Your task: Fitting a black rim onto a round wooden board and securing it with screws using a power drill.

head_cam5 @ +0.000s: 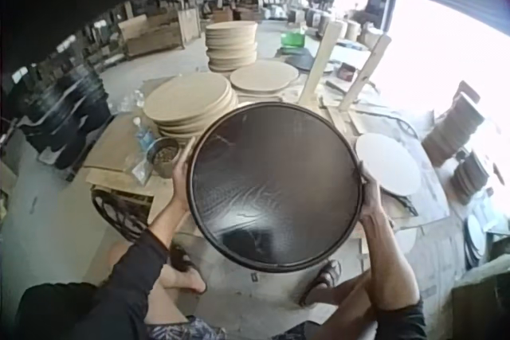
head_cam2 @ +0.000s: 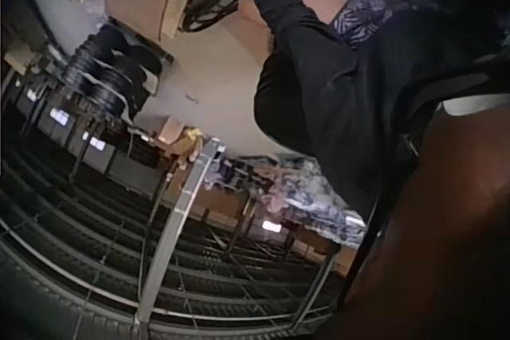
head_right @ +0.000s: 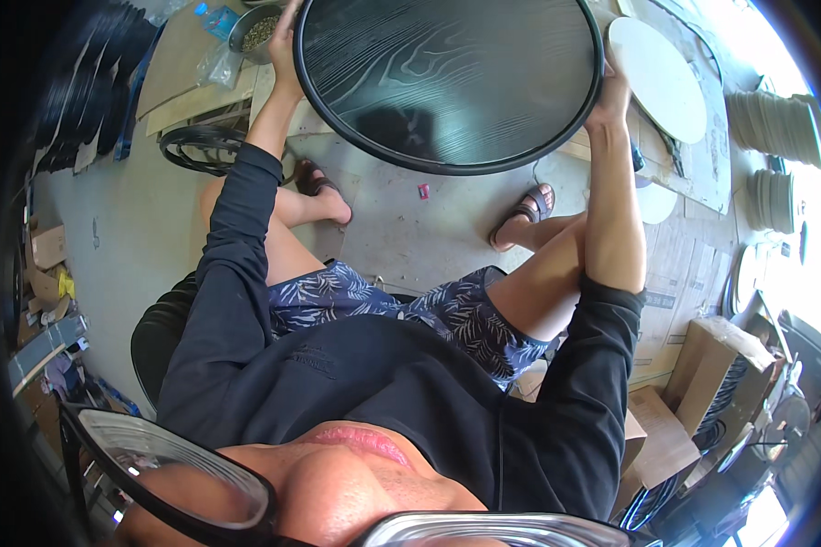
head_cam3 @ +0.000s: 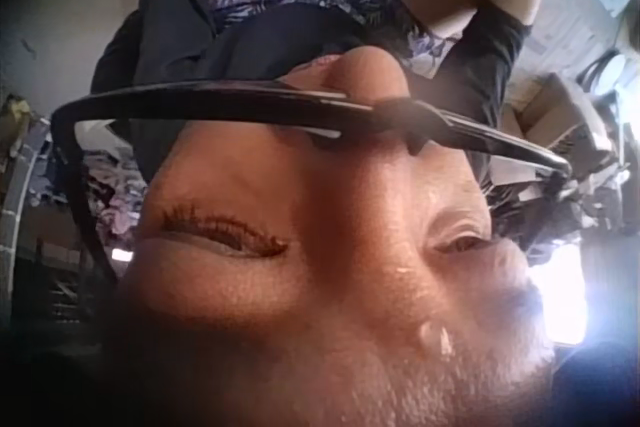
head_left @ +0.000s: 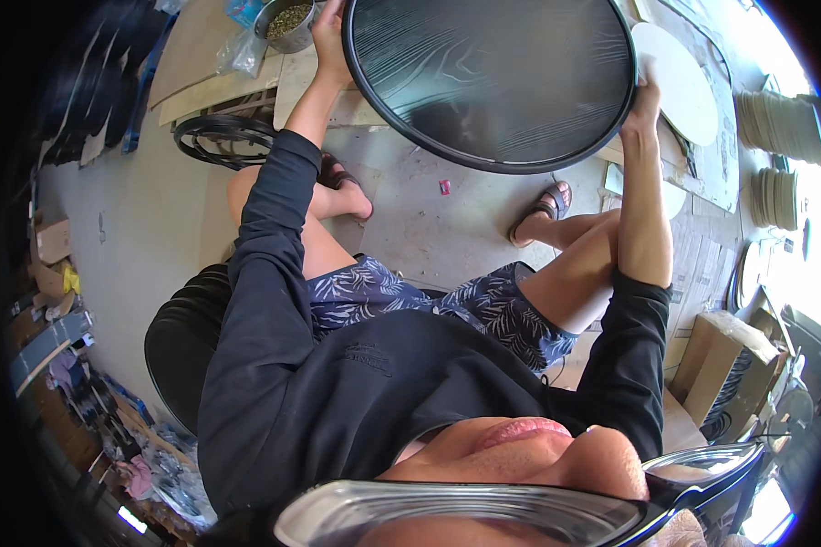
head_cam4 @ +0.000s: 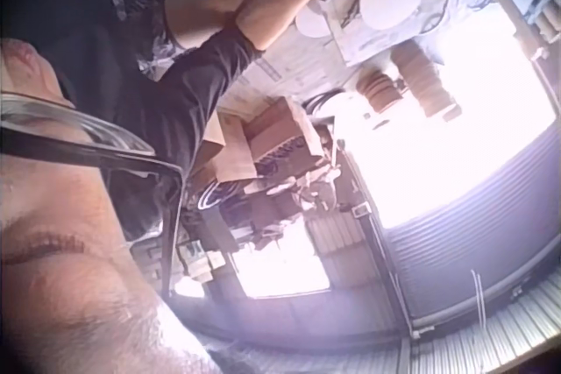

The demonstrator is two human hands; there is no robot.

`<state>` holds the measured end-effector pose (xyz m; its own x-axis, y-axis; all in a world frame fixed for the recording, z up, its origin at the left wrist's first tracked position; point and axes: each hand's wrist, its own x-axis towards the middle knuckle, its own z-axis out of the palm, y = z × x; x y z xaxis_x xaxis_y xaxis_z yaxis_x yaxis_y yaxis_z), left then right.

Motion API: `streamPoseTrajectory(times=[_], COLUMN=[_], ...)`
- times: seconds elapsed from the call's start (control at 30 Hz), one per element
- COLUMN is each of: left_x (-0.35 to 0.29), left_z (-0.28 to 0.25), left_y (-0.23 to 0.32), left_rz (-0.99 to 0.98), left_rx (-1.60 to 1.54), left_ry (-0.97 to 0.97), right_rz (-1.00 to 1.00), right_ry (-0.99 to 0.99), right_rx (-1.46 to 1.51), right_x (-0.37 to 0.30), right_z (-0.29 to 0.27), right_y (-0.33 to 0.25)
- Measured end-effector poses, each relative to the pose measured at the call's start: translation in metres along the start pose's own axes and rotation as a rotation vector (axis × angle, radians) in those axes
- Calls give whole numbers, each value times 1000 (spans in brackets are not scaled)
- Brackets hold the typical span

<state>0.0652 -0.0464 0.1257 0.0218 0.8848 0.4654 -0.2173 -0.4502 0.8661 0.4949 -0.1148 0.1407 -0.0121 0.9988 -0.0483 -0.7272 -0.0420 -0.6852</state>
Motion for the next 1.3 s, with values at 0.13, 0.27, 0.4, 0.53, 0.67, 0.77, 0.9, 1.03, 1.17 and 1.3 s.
streamPoseTrajectory(times=[0.13, 0.27, 0.4, 0.53, 0.67, 0.77, 0.9, 1.03, 1.17, 1.3], left_x=[-37, -52, -31, -27, -18, -8, -8, -8, -3, -11], left_z=[-45, -32, -31, -23, -52, -25, -62, -62, -28, -34], left_y=[-15, 18, 26, 7, -16, 0, -13, 0, 23, 29], left_rz=[-537, -679, -848, -750, -641, -712, -684, -552, -546, -688], left_rx=[-401, -813, -342, -58, 36, 24, -198, -701, -545, -489], left_ry=[-85, 19, 176, 218, 300, 290, 166, -116, -146, -222], right_rz=[165, 233, 148, 122, 112, 113, 108, 20, 42, 124], right_ry=[101, 144, 177, -67, 169, 191, -76, 0, 18, 87], right_rx=[-258, -127, -72, 21, -64, -107, -64, -237, -225, -116], right_x=[13, 14, 19, 18, 12, 13, 13, 3, -4, 1], right_z=[4, -4, -5, -14, 36, 13, 6, 13, 0, -13], right_y=[22, 21, 18, 14, 31, 32, 45, 54, 52, 44])
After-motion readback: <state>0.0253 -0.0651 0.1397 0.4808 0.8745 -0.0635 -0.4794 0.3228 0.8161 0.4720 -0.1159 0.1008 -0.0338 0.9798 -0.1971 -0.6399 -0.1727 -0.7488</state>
